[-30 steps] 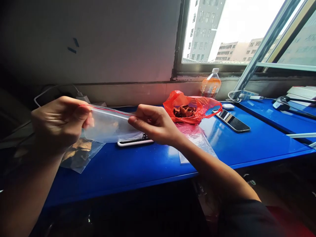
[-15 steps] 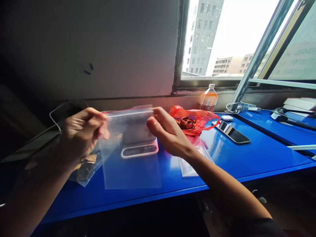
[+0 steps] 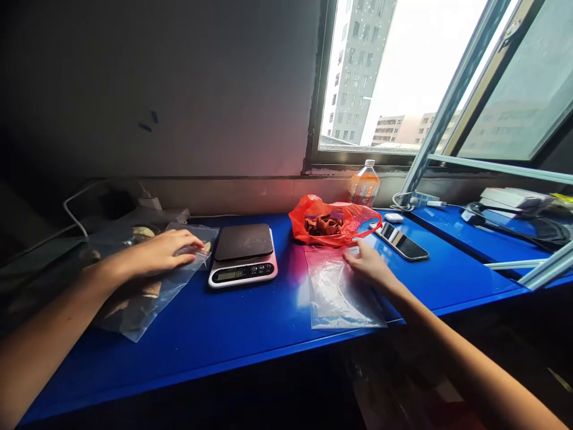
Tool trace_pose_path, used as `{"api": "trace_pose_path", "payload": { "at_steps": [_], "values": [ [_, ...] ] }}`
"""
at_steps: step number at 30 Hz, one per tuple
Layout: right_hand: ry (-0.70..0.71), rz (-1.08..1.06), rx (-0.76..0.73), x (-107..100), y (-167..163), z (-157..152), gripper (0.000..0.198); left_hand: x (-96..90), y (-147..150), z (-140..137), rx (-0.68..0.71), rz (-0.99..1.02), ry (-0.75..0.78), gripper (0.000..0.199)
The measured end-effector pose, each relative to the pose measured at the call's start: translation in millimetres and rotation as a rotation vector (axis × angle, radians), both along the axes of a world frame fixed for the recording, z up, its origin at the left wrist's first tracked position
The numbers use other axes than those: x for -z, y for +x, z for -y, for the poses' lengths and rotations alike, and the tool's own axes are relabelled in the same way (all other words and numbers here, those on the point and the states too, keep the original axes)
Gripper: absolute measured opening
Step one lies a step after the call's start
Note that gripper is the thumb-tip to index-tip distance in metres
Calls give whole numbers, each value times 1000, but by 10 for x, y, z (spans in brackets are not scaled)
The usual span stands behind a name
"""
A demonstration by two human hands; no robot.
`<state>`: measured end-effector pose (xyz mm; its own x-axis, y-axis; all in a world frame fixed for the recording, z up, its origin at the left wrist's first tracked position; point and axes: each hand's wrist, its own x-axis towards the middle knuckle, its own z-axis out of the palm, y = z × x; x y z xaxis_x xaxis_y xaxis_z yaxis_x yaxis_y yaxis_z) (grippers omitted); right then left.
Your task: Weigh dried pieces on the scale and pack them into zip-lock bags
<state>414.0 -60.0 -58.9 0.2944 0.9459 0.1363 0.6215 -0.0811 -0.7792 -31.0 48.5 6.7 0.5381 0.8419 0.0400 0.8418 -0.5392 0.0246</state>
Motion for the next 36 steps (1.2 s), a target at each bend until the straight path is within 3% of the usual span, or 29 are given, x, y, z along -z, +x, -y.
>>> {"api": "trace_pose_path", "payload": {
  "at_steps": [5,10,12,16,18,20,24,27,32,36],
  "values": [
    [-92,468,96,105,-173,-331,36,29,-24,91,3,66,0,35],
    [1,513,29,187,-218,-416,46,-3,2,146,40,138,-7,26],
    [119,510,24,164,-214,-411,47,9,2,148,29,155,10,22],
    [517,474,111,-82,-326,-351,35,32,-20,136,41,173,63,16],
    [661,402,41,-271,-518,-297,22,18,-28,144,52,186,93,15],
    [700,300,-149,-436,-812,-243,14,-15,-10,187,93,255,145,15],
    [486,-6,-578,-549,-1494,-208,20,-74,165,388,268,445,242,15],
    [270,-279,-759,-475,-1810,-222,27,-30,388,570,439,512,254,17],
    [-12,-685,-868,-389,-1807,-172,34,113,666,733,651,524,371,14],
    [-23,-664,-898,-399,-1714,-151,40,151,703,734,680,549,359,14]
  ]
}}
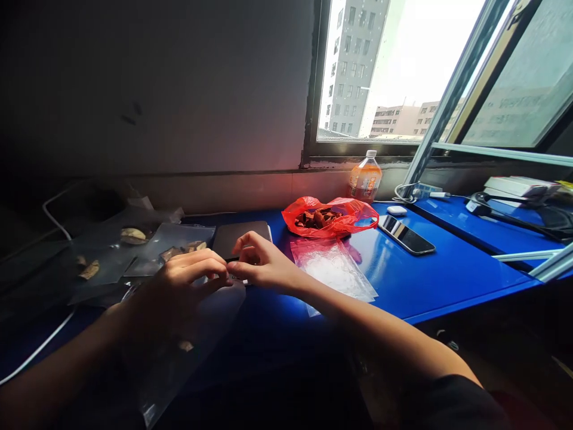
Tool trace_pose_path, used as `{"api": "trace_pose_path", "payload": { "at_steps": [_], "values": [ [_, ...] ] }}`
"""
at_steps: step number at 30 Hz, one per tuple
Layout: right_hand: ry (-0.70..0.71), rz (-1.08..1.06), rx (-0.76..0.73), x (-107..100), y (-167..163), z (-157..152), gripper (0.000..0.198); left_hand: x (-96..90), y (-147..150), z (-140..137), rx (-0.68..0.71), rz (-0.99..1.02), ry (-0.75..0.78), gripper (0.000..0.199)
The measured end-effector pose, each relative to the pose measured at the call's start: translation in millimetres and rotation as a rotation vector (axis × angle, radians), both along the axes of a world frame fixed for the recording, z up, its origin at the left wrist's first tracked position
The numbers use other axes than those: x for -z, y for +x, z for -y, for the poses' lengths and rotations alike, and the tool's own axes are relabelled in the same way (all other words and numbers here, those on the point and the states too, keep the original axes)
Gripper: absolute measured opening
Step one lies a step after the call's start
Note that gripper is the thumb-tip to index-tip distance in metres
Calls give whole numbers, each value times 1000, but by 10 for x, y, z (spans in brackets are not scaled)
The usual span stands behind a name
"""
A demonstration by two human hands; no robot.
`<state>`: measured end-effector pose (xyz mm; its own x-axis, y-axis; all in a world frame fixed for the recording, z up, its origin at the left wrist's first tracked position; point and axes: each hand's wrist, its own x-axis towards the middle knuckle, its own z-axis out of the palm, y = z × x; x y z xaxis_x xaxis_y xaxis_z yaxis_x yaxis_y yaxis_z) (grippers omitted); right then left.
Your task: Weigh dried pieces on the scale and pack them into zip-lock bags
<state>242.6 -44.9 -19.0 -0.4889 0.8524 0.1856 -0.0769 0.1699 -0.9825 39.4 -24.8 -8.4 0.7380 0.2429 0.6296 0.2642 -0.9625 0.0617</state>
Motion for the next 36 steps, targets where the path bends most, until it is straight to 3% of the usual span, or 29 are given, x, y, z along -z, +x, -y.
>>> {"api": "trace_pose_path", "payload": {
  "at_steps": [7,20,27,32,36],
  "values": [
    [-74,-47,-70,74,-44,-16,28,19,6,3,22,48,38,10],
    [-140,-63,-60,61,-58,5,28,-40,22,32,21,56,106,15],
    [-66,-60,-57,129,-91,-43,30,65,0,-36,-50,-79,71,15],
    [167,177,217,115,-66,-72,19,34,-33,-51,-16,-175,-7,19],
    [320,265,203,51,-49,1,12,-11,-92,-52,-120,-191,-120,24]
  ]
}}
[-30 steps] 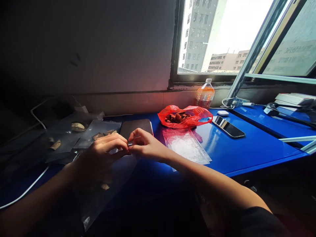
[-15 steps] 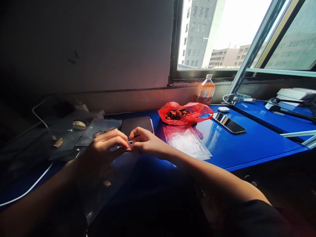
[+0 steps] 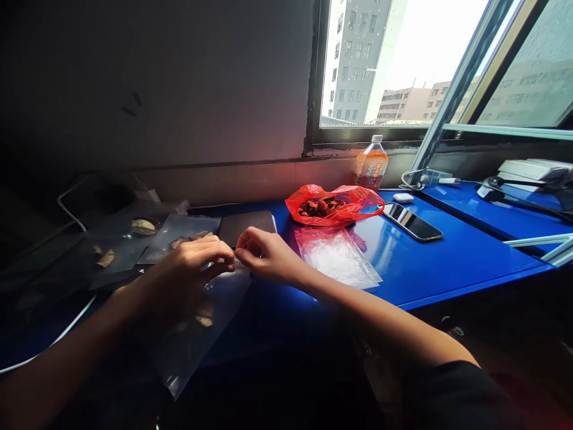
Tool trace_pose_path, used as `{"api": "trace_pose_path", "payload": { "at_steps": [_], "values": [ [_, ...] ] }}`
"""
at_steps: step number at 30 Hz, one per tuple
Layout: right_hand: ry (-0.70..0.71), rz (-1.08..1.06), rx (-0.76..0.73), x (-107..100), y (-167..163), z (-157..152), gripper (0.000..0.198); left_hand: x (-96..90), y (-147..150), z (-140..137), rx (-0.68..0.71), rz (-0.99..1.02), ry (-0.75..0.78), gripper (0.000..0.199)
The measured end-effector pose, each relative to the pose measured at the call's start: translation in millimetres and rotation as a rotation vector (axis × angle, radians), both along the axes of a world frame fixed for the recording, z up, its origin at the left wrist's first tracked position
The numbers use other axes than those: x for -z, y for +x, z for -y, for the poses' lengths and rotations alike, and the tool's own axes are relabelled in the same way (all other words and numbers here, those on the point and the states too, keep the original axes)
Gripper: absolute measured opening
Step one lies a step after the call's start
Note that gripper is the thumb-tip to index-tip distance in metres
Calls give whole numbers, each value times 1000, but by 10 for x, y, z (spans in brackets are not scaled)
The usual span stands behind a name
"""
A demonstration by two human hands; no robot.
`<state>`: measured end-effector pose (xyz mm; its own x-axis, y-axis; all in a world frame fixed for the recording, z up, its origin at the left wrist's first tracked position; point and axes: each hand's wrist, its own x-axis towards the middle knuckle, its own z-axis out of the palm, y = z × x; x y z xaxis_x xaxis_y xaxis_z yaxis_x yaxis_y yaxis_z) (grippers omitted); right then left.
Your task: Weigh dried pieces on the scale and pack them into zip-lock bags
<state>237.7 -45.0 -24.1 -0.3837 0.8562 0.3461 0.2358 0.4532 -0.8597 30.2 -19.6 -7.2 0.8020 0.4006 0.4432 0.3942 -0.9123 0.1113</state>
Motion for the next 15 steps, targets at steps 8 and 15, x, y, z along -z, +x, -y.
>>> {"api": "trace_pose_path", "payload": {
  "at_steps": [8,15],
  "values": [
    [35,50,-109,-46,-19,93,43,-71,-125,-136,-172,-151,-93,21],
    [-11,-336,-32,-198,121,93,33,-291,-469,-231,-363,252,-19,19]
  ]
}}
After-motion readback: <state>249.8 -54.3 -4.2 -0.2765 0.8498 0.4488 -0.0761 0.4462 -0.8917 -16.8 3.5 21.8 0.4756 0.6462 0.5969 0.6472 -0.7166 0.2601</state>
